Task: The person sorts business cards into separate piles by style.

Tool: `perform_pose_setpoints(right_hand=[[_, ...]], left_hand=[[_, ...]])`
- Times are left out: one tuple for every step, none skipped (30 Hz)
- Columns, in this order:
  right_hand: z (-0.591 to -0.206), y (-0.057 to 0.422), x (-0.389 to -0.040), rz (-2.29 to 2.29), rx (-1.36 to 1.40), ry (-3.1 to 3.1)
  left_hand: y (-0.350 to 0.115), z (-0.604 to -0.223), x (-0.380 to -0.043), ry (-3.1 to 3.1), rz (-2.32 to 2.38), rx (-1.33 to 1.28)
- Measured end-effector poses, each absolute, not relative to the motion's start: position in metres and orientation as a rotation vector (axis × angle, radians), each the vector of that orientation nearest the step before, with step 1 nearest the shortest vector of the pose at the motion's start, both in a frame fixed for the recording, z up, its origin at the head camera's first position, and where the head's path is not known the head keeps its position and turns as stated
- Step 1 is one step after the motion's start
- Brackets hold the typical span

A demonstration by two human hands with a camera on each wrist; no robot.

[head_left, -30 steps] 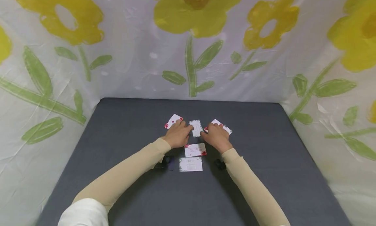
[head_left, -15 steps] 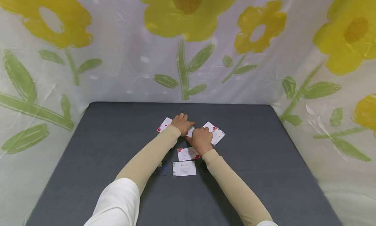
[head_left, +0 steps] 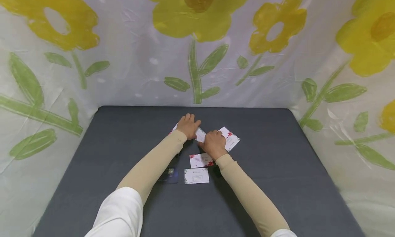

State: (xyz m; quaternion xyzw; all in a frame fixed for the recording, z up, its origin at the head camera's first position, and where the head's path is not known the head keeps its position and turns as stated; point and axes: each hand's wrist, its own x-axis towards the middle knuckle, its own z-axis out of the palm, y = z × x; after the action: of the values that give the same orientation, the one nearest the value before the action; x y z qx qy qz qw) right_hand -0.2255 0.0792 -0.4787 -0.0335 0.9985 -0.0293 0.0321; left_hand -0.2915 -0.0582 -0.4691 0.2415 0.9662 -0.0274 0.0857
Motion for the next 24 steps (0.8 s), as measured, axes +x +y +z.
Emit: perform_pose_setpoints(right_hand=[[-0.478, 0.079, -0.226, -0.101, -0.091, 3.064], [-0.478, 0.080, -0.226, -0.111, -0.082, 3.056], [-0.477, 0.080, -0.226, -0.131, -0.070, 3.053], [-0.477, 0.080, -0.227, -0.149, -0.052, 3.050], [-0.476, 0.080, -0.226, -0.179, -0.035, 3.048], [-0.475, 0.081, -0.226, -0.215, -0.019, 3.048], [-0.476, 0.081, -0.226, -0.257, -0.006, 3.050], [-0.476, 0.082, -0.226, -0.299, -0.001, 3.048], [-0.476, 0.083, -0.225, -0.345, 0.002, 3.044], [-0.475, 0.084, -0.225, -0.391, -0.001, 3.039], [-0.475, 0.085, -0.226, -0.442, -0.007, 3.035], [-0.474, 0.087, -0.227, -0.487, -0.019, 3.032], [-0.474, 0.088, -0.228, -0.535, -0.031, 3.026], [-0.473, 0.090, -0.228, -0.587, -0.049, 3.017], [-0.473, 0.092, -0.229, -0.647, -0.062, 3.001], [-0.472, 0.094, -0.229, -0.712, -0.074, 2.978], [-0.472, 0.097, -0.230, -0.783, -0.093, 2.954], [-0.473, 0.099, -0.230, -0.855, -0.110, 2.922], [-0.472, 0.101, -0.229, -0.937, -0.117, 2.884], [-0.472, 0.104, -0.229, -1.010, -0.122, 2.849], [-0.471, 0.106, -0.228, -1.079, -0.120, 2.815], [-0.471, 0.109, -0.226, -1.133, -0.127, 2.795], [-0.470, 0.112, -0.225, -1.173, -0.130, 2.777], [-0.468, 0.115, -0.222, -1.204, -0.123, 2.761]], left_hand=[[-0.061, -0.473, -0.292, 2.905, -0.082, 0.726], [-0.063, -0.476, -0.292, 2.930, -0.079, 0.732], [-0.065, -0.477, -0.290, 2.963, -0.084, 0.746], [-0.067, -0.477, -0.288, 2.990, -0.090, 0.755], [-0.069, -0.478, -0.285, 3.014, -0.099, 0.766], [-0.070, -0.478, -0.283, 3.043, -0.111, 0.779], [-0.072, -0.478, -0.281, 3.071, -0.120, 0.791], [-0.075, -0.477, -0.279, 3.087, -0.121, 0.792], [-0.077, -0.477, -0.277, 3.109, -0.122, 0.796], [-0.079, -0.476, -0.276, 3.128, -0.116, 0.796], [-0.081, -0.475, -0.276, 3.148, -0.110, 0.797], [-0.083, -0.473, -0.275, 3.164, -0.089, 0.797], [-0.086, -0.472, -0.275, 3.182, -0.060, 0.798], [-0.088, -0.471, -0.274, 3.191, -0.017, 0.796], [-0.090, -0.470, -0.274, 3.200, 0.040, 0.793], [-0.093, -0.469, -0.273, 3.200, 0.102, 0.785], [-0.096, -0.468, -0.271, 3.195, 0.172, 0.776], [-0.099, -0.468, -0.270, 3.188, 0.243, 0.764], [-0.102, -0.467, -0.267, 3.181, 0.303, 0.754], [-0.105, -0.466, -0.265, 3.164, 0.361, 0.739], [-0.108, -0.465, -0.262, 3.149, 0.414, 0.722], [-0.111, -0.464, -0.258, 3.130, 0.461, 0.706], [-0.113, -0.464, -0.255, 3.113, 0.504, 0.690], [-0.115, -0.463, -0.251, 3.094, 0.544, 0.677]])
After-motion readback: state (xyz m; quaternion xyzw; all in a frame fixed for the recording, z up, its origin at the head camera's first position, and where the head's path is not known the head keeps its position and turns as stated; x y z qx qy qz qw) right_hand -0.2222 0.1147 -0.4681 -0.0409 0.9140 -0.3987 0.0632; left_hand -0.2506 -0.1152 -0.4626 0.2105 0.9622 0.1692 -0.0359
